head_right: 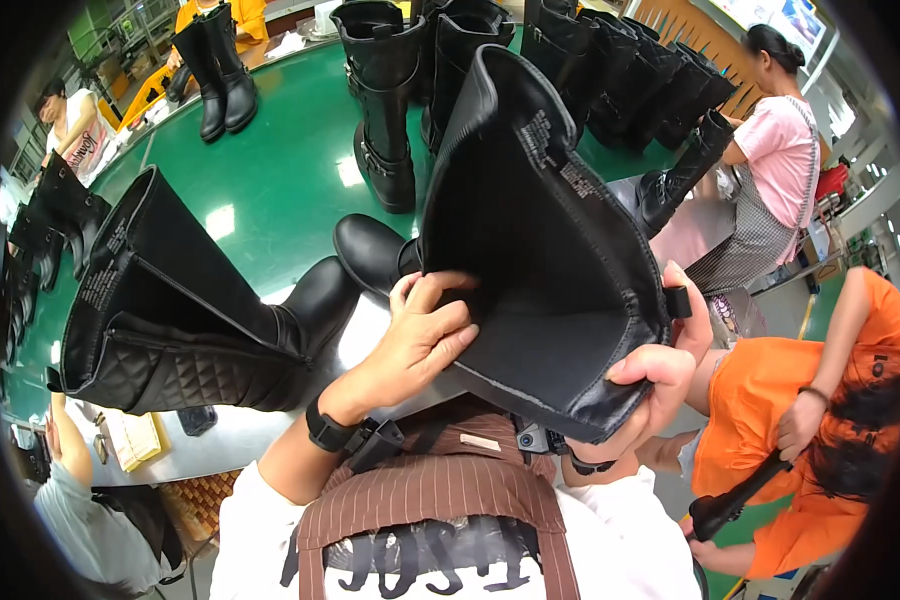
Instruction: Inspecting black leather boots for quality control on a factory production line.
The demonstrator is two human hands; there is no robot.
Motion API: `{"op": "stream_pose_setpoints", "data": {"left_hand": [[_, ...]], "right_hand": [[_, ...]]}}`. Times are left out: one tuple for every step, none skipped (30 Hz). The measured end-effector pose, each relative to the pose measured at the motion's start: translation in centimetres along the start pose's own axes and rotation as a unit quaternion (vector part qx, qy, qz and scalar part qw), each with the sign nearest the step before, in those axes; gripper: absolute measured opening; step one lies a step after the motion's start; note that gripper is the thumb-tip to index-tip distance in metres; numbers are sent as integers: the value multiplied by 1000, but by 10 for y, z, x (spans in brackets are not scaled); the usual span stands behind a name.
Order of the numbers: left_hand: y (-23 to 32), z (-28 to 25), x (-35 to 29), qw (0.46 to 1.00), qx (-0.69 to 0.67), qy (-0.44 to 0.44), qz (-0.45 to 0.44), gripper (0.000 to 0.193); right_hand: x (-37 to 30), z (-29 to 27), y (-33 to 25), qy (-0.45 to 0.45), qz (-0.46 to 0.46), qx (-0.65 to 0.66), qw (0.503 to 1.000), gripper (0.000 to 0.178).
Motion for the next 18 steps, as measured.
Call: {"op": "stream_pose_setpoints", "data": {"left_hand": [[2, 0, 2, 999, 5, 20, 35, 14], [3, 0, 4, 997, 24, 21, 63, 14], [3, -1, 5, 997, 8, 39, 67, 14], [1, -1, 6, 998, -13, 26, 64, 16], [-2, -4, 5, 999, -23, 10, 41, 19], [-8, -8, 2, 994, -102, 33, -10, 23], [-14, -16, -2, 985, -142, 101, 5, 30], [-21, -19, -9, 948, -231, 218, -6, 22], [-29, -24, -13, 904, -277, 322, 46, 11], [-40, -25, -20, 853, -330, 403, 24, 7], [-49, -29, -28, 840, -317, 440, 4, 7], [-59, -28, -34, 851, -280, 442, -54, 10], [-70, -25, -39, 854, -239, 444, -131, 14], [-79, -21, -42, 871, -234, 392, -182, 19], [-88, -14, -43, 874, -231, 356, -236, 27], [-95, -8, -43, 874, -263, 330, -240, 31], [-103, -3, -44, 864, -288, 299, -284, 34], [-108, -1, -44, 848, -314, 316, -286, 36]], "right_hand": [[2, 0, -1, 3, 4, -23, 1000, 13], [4, 1, -2, 2, 6, -24, 1000, 13], [7, 1, -4, 3, -10, -38, 999, 12], [10, 3, -7, 0, -29, -60, 998, 10], [14, 4, -9, 1, -24, -51, 998, 10], [17, 7, -13, -12, -41, -106, 993, 14], [21, 12, -14, -12, -73, -157, 985, 19], [25, 19, -15, -31, -112, -228, 967, 26], [29, 26, -15, -49, -133, -250, 958, 32], [34, 36, -12, -42, -139, -231, 962, 39], [37, 46, -9, -35, -129, -216, 967, 46], [39, 52, -8, -8, -138, -205, 969, 49], [42, 58, -7, 3, -154, -208, 966, 54], [45, 64, -4, 24, -172, -195, 965, 62], [46, 68, -1, 50, -186, -181, 964, 70], [44, 70, 0, 42, -203, -169, 964, 70], [42, 70, 4, 55, -167, -136, 975, 81], [37, 68, 9, 71, -111, -101, 986, 87]]}}
Point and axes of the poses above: each hand's wrist, its own x-axis towards the middle knuckle, its own z-axis out of the palm, y = z × x, the point moved 2 cm from there along x, towards the middle knuckle, and after that the axes turned 12 degrees about -x, right-handed, at the moved point
